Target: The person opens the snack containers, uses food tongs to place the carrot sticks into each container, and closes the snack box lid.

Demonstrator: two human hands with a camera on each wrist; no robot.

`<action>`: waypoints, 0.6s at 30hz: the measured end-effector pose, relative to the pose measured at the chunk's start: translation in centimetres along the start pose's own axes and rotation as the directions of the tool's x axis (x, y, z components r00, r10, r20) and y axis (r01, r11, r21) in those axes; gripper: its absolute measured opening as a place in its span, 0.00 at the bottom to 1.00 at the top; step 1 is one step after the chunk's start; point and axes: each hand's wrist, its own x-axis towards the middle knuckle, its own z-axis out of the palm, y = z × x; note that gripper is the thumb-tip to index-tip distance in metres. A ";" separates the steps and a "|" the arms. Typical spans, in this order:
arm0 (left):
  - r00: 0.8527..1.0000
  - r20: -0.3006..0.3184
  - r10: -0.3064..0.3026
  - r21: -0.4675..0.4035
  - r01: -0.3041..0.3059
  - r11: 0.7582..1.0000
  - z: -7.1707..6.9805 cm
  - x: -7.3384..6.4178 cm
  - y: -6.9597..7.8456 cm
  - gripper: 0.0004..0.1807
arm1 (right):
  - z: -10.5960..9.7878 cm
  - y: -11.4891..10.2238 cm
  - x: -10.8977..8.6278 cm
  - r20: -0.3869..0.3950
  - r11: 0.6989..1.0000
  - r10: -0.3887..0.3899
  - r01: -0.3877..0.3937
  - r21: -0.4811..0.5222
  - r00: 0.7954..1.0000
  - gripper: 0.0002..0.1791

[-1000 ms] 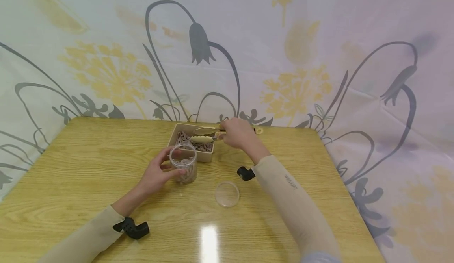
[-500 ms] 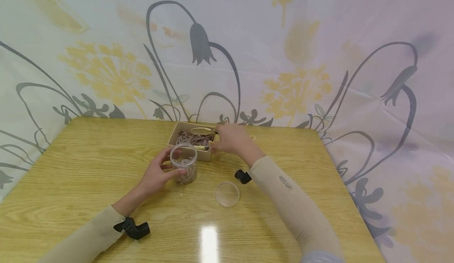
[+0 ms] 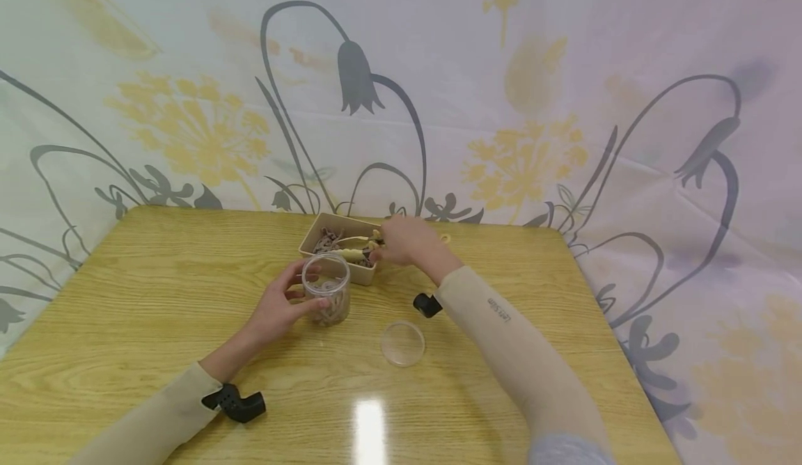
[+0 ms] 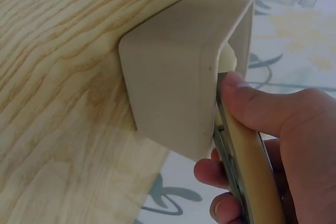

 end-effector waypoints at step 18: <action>0.999 0.042 -0.010 -0.004 0.010 1.000 -0.7 0.4 -0.6 0.42 | -1.1 2.3 -2.2 -0.126 0.997 0.010 0.000 0.077 0.992 0.22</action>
